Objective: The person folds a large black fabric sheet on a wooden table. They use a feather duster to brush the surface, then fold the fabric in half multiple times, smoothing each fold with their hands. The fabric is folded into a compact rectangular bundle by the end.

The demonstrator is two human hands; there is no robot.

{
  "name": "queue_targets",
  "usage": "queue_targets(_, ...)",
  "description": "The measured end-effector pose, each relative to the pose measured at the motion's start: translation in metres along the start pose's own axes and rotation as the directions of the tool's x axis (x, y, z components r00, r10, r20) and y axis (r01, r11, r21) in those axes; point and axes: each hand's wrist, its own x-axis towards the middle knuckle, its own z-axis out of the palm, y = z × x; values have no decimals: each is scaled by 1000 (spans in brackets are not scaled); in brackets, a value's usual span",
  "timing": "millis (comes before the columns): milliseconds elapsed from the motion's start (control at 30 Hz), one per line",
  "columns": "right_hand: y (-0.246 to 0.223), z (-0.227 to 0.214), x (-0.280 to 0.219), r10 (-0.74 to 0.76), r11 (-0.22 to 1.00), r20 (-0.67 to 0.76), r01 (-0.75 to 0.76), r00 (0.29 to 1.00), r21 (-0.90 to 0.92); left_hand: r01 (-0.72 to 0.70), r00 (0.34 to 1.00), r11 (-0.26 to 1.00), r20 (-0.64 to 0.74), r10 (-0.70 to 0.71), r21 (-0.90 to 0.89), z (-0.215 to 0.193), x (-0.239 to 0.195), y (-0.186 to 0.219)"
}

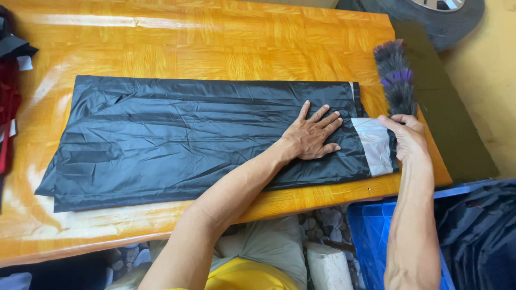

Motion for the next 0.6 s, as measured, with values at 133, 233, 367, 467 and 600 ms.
queue_targets(133, -11, 8, -1, 17, 993, 59, -10, 998, -121, 0, 1000, 1000, 20, 1, -13, -5, 0, 0)
queue_targets(233, -12, 8, -2, 9, 996, 106, 1, 994, -90, 5, 1000, 1000, 28, -5, -18, -4, 0, 0)
queue_targets(367, -16, 8, -7, 13, 998, 149, -3, 989, -68, 2, 1000, 1000, 13, -2, -7, -2, 0, 1)
queue_targets(467, -38, 15, -18, 14, 973, 226, 39, 974, -228, 4, 999, 999, 48, -2, -31, -7, 0, 1)
queue_targets(600, -52, 10, -10, -55, 883, 288, 181, 956, -433, -5, 996, 999, 94, 10, -54, -19, -6, 6)
